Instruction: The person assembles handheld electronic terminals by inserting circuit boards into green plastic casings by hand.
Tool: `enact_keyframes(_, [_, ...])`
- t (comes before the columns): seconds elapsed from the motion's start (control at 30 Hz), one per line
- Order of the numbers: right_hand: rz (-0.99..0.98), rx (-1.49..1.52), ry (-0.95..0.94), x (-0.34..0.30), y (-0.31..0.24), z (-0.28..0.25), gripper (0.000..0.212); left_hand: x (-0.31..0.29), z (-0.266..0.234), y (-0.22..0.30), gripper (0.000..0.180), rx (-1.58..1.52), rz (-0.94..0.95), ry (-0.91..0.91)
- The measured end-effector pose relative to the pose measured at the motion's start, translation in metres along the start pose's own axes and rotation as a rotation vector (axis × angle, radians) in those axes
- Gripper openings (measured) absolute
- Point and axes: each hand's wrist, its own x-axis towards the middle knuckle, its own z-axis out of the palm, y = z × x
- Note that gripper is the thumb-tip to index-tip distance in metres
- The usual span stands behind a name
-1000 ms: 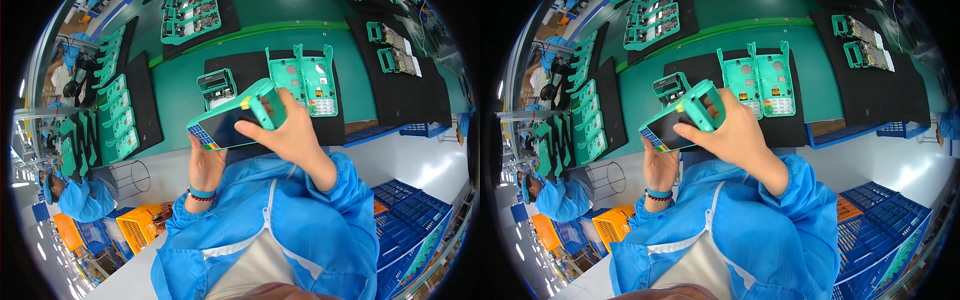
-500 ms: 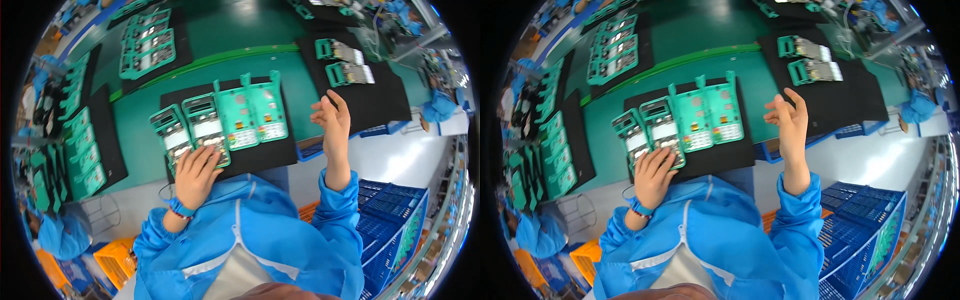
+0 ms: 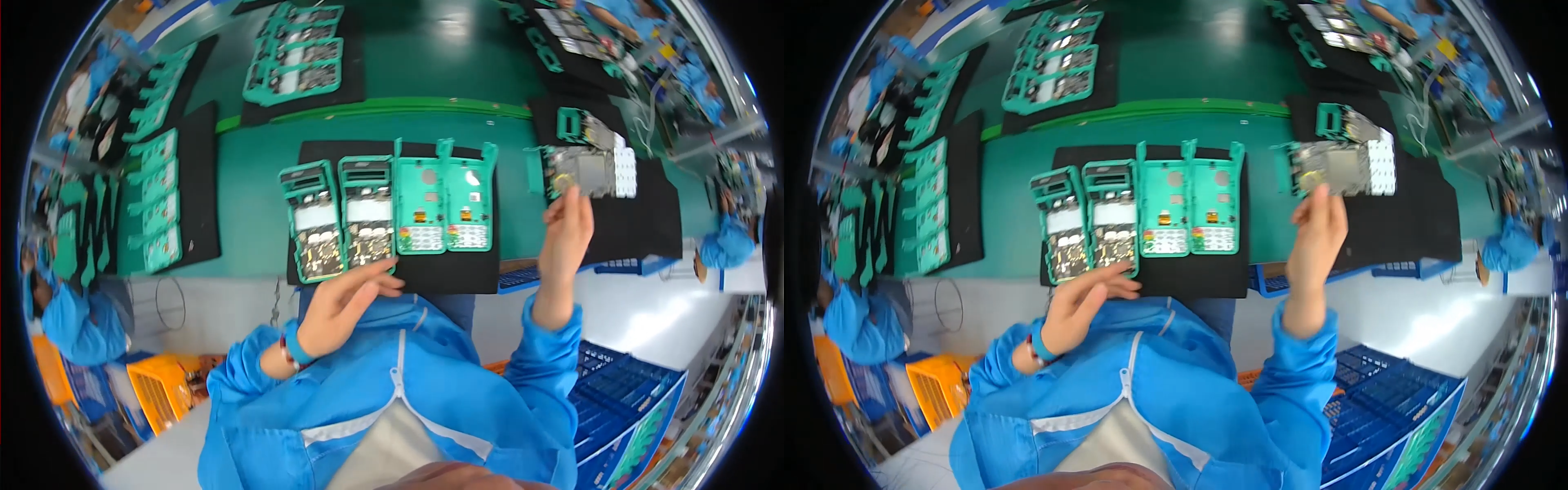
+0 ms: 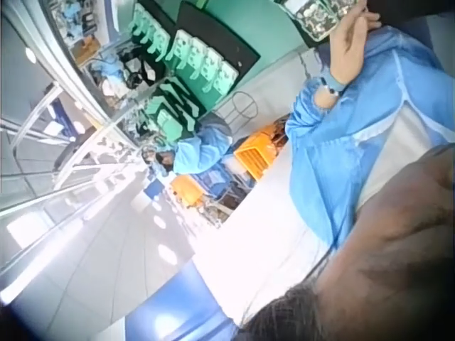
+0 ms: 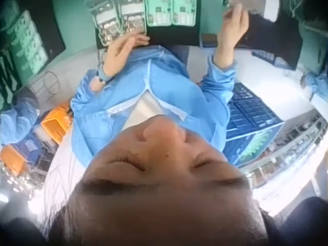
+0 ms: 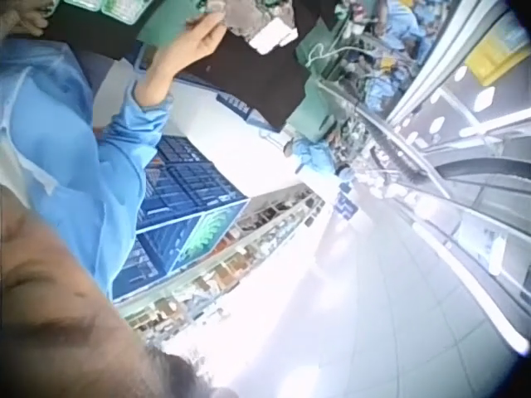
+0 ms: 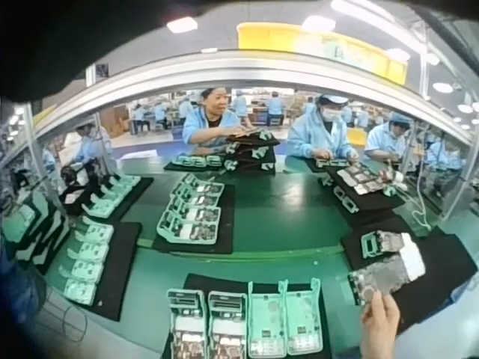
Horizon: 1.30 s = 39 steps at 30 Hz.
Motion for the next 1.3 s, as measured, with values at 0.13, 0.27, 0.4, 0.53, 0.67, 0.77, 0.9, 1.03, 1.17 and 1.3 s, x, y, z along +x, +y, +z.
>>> enact_keyframes(0.13, [-0.452, -0.533, -0.346, -0.083, 0.012, 0.039, 0.006, 0.036, 0.007, 0.017, 0.083, -0.55, -0.358, -0.194])
enact_keyframes(0.27, [-0.672, -0.729, -0.726, -0.108, 0.002, 0.064, 0.048, 0.045, 0.006, 0.019, 0.061, -0.766, -0.332, -0.05])
enact_keyframes(0.4, [-0.467, -0.625, -0.682, -0.108, -0.008, 0.058, 0.038, 0.04, 0.012, 0.012, 0.053, -0.557, -0.231, 0.129])
enact_keyframes(0.53, [-0.248, -0.231, -0.56, -0.108, -0.017, 0.078, 0.051, 0.035, 0.012, 0.002, 0.059, 0.093, 0.243, 0.147])
enact_keyframes(0.67, [-0.095, -0.127, -0.71, -0.112, -0.017, 0.094, 0.045, 0.031, 0.016, 0.001, 0.059, 0.032, 0.225, 0.127])
enact_keyframes(0.77, [-0.159, -0.108, -0.773, -0.111, -0.007, 0.091, 0.031, 0.028, 0.012, 0.0, 0.066, 0.284, 0.282, 0.132])
enact_keyframes(0.9, [-0.13, -0.087, -0.72, -0.116, -0.003, 0.088, 0.021, 0.027, 0.013, -0.001, 0.07, 0.375, 0.349, 0.11])
enact_keyframes(1.03, [-0.093, -0.129, -0.731, -0.115, -0.007, 0.087, 0.02, 0.027, 0.008, -0.002, 0.069, 0.334, 0.332, 0.101])
enact_keyframes(1.17, [-0.088, -0.126, -0.781, -0.115, -0.005, 0.081, 0.021, 0.025, 0.007, 0.002, 0.069, 0.395, 0.253, 0.028])
enact_keyframes(1.3, [-0.127, -0.082, -0.835, -0.112, 0.007, 0.072, 0.023, 0.022, 0.001, 0.002, 0.072, 0.387, 0.271, -0.013])
